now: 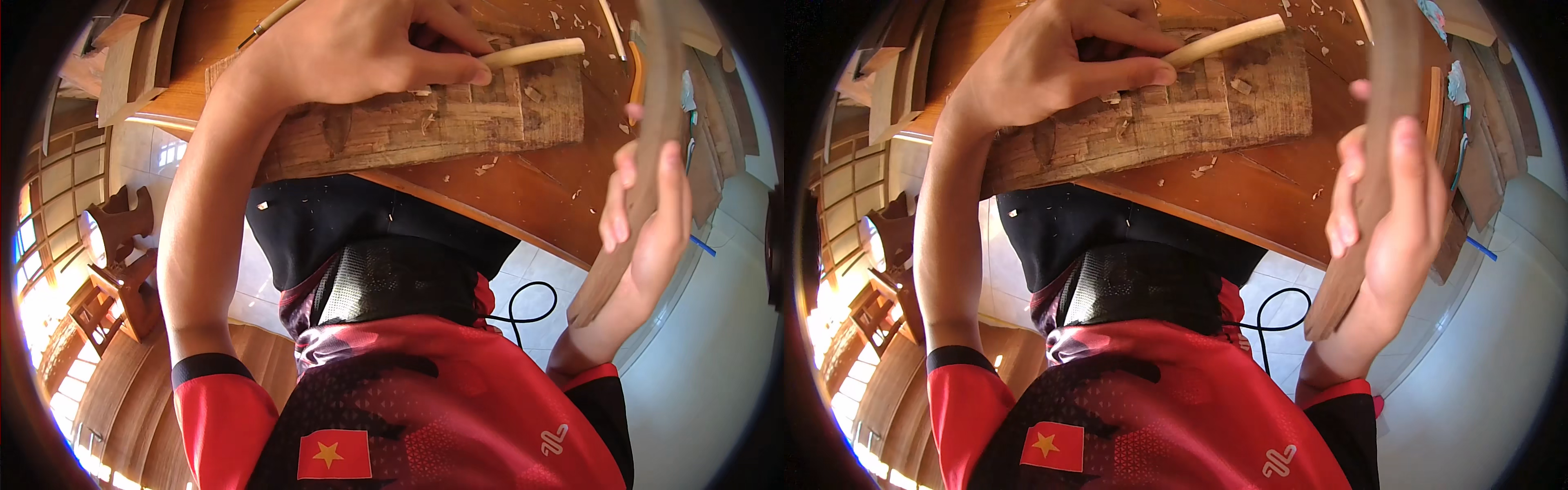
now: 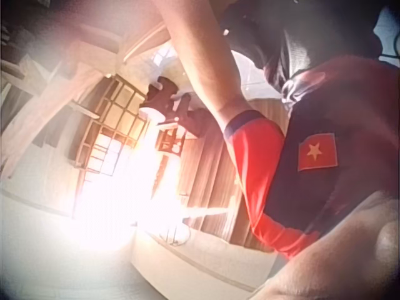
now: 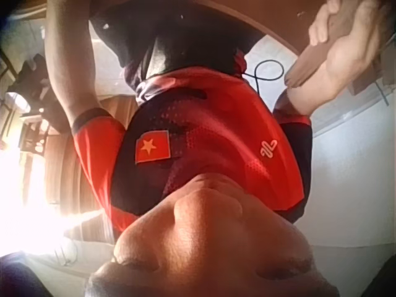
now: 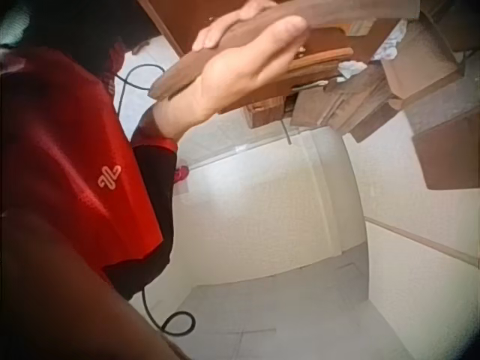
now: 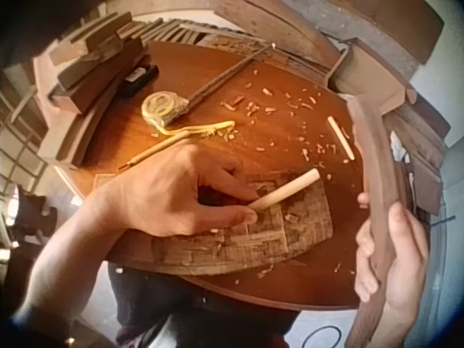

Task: The person carves a floral design into a rectangular wooden block using a chisel and a wooden mallet. They periodically brush away wood shavings with a small brush to clear the work area. The person continues to chip away at the wood to refine the carved pattern.

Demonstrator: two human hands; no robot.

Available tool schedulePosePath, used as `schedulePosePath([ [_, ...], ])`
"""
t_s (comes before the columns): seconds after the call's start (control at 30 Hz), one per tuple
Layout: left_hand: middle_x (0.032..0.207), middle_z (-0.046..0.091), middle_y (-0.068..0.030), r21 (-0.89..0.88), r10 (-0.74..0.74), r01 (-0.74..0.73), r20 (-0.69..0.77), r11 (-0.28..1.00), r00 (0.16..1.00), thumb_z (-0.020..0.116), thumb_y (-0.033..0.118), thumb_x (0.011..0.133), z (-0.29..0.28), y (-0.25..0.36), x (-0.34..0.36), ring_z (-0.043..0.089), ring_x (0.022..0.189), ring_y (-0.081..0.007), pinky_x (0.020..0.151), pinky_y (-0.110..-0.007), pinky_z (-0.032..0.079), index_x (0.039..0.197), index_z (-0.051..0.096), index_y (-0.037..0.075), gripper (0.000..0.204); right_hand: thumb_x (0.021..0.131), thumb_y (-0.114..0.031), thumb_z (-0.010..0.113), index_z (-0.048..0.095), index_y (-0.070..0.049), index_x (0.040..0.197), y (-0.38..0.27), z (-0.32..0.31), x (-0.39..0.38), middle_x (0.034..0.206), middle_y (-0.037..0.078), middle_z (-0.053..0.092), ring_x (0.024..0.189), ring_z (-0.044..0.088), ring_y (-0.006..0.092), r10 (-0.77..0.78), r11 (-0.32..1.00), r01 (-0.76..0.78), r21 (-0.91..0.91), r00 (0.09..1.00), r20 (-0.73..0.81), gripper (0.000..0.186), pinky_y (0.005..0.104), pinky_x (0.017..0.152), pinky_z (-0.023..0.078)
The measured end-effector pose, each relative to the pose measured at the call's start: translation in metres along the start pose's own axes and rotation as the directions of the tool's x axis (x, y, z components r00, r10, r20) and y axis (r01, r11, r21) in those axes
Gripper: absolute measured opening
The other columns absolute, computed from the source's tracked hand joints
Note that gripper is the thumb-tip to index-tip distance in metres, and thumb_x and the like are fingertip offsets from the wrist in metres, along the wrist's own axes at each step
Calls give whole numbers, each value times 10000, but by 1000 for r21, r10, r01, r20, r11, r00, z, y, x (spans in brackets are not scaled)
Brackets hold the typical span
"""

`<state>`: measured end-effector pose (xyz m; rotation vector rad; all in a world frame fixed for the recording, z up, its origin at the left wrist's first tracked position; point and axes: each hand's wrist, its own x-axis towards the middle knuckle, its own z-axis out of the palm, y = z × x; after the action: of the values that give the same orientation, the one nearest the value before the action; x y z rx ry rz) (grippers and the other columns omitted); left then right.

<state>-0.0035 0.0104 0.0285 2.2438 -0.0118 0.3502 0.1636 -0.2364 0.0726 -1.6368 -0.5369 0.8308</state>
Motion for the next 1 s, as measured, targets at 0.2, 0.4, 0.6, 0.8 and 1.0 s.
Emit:
schedulePosePath([
  [0.2,955,758,-160,-51,-9,9,-10,999,1000,796,164,864,1,-19,-2,714,793,-239,728,-356,565,1060,798,-11,263,1126,-389,437,543,24,1403,10,5,7,820,25,549,432,454,58,64,996,-54,-69,987,149,508,224,357,372],
  [0.4,770,663,-67,-10,-230,231,46,973,972,774,209,871,-18,-1,-2,577,644,-158,584,-335,451,877,750,-21,231,1120,-406,446,545,32,1410,-1,12,8,829,34,551,437,456,61,14,998,-3,-70,988,154,535,224,360,367],
  [0.6,873,720,-81,-34,-115,114,-36,993,993,760,278,879,-21,-22,-16,659,766,-202,729,-378,521,918,747,14,267,1109,-373,497,567,36,1355,-2,21,11,809,39,563,425,451,59,17,998,-6,-70,988,156,483,226,371,369],
  [0.8,1017,764,-112,-69,-386,390,68,918,920,728,209,944,-35,-3,-25,715,930,-204,868,-385,560,1078,760,16,237,1088,-243,510,542,33,1333,3,59,7,1096,173,716,443,468,51,-16,990,58,-128,952,306,370,214,375,374],
  [1.0,969,721,-51,-194,-339,317,-93,928,936,666,167,998,-33,1,-60,631,855,-129,770,-308,493,1027,721,-34,211,946,-140,720,585,23,1148,18,92,15,927,145,732,695,673,195,-118,915,221,-338,947,300,293,335,624,507],
])
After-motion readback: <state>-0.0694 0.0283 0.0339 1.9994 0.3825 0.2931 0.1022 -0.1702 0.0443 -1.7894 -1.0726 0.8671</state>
